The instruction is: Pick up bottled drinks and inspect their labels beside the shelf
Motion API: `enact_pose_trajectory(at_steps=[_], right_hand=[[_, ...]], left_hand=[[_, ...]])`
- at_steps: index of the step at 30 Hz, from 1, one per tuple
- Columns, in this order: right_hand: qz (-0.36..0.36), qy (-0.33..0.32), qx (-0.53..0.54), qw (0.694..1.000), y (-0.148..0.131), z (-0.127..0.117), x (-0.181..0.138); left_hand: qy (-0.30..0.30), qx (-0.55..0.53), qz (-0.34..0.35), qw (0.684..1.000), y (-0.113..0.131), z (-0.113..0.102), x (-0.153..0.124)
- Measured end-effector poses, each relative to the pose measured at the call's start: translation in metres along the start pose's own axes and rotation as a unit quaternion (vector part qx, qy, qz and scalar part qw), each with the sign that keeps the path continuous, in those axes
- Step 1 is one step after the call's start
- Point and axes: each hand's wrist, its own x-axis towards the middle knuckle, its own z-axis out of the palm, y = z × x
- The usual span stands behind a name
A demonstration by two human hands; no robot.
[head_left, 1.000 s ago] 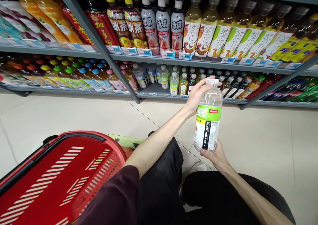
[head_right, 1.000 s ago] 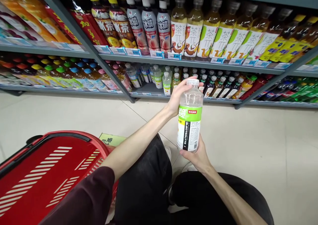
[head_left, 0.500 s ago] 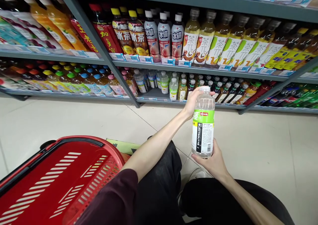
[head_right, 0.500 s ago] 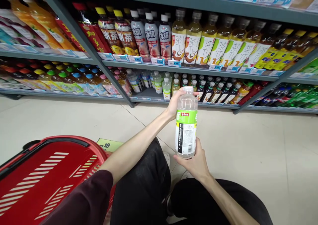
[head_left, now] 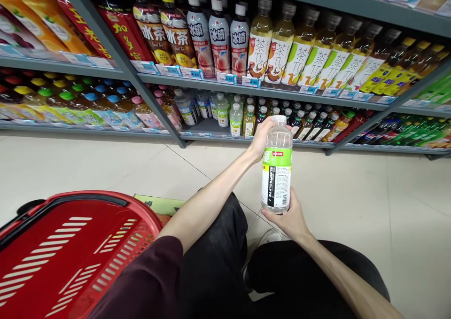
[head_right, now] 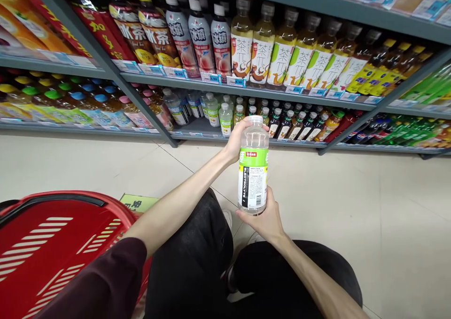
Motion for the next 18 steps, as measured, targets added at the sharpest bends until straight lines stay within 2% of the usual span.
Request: enact_pose_trajectory(at_steps=[6, 11, 15, 18], right_hand=[[0.0, -0.001, 0.006, 1.0, -0.0001, -0.0003, 0.0002], [0.01, -0.037, 0.076, 0.996, -0.0014, -0.0013, 0.0016], [0.051, -0.073, 0.151, 0.985, 0.0011, -0.0046, 0.0017], [0.102, -0.064, 0.208, 0.971, 0.0037, -0.0066, 0.004]], left_hand=[[-0.003, -0.002, -0.002, 1.0, -0.0002, 0.0002, 0.001], [-0.009, 0.007, 0.014, 1.0, -0.0037, -0.003, 0.004], [-0.009, 0.013, 0.016, 1.0, -0.0073, -0.0058, 0.005], [0.001, 0.024, 0.016, 1.0, -0.0087, -0.0074, 0.0059]])
